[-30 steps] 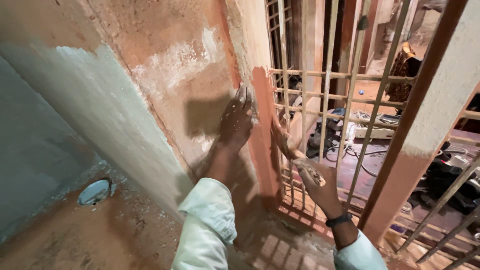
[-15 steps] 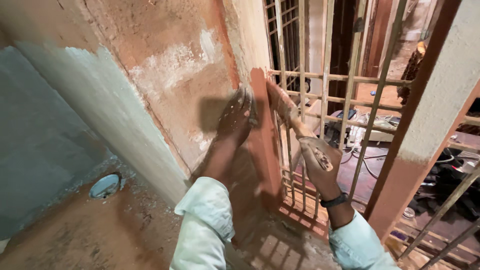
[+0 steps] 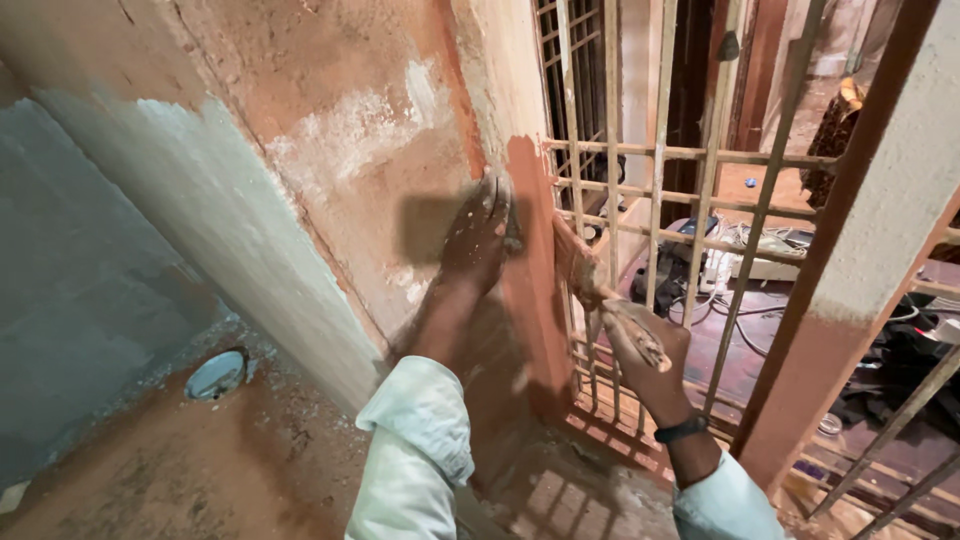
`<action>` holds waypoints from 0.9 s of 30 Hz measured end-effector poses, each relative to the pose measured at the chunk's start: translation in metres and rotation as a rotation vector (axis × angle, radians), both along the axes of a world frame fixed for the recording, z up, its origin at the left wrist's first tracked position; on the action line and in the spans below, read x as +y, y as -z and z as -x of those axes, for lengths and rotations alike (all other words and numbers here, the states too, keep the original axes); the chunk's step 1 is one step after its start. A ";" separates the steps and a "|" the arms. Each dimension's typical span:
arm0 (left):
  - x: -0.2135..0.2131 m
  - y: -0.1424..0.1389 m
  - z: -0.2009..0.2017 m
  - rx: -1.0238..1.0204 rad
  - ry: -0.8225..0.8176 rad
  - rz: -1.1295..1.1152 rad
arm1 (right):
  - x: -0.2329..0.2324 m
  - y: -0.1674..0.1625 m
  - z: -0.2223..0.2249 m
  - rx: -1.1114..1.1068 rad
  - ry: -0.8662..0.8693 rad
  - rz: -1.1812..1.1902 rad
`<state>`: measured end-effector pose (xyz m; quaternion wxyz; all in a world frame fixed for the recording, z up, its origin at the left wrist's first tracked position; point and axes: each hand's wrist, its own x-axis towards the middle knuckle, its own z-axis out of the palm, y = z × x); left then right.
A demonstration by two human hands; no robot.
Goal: The person uses a paintbrush to apply reddish-brown paint to a wall corner and adjacent vertical surface. The person repeatedly dips the brush and paints the same narrow section near a metal grate, working from the upper corner down to the lower edge.
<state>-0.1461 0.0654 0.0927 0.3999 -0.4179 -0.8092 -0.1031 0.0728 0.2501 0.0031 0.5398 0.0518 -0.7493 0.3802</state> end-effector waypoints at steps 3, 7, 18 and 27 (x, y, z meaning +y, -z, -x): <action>-0.006 -0.003 -0.001 -0.034 -0.031 0.033 | -0.007 0.001 0.006 -0.007 0.094 -0.019; -0.015 -0.003 -0.001 -0.054 -0.003 0.003 | -0.018 -0.011 0.021 0.119 -0.051 0.124; -0.027 0.008 0.018 -0.079 0.014 -0.074 | -0.051 -0.057 0.028 0.211 -0.221 0.360; -0.038 -0.002 0.002 -0.084 0.062 -0.101 | -0.074 -0.048 0.002 0.124 -0.014 0.030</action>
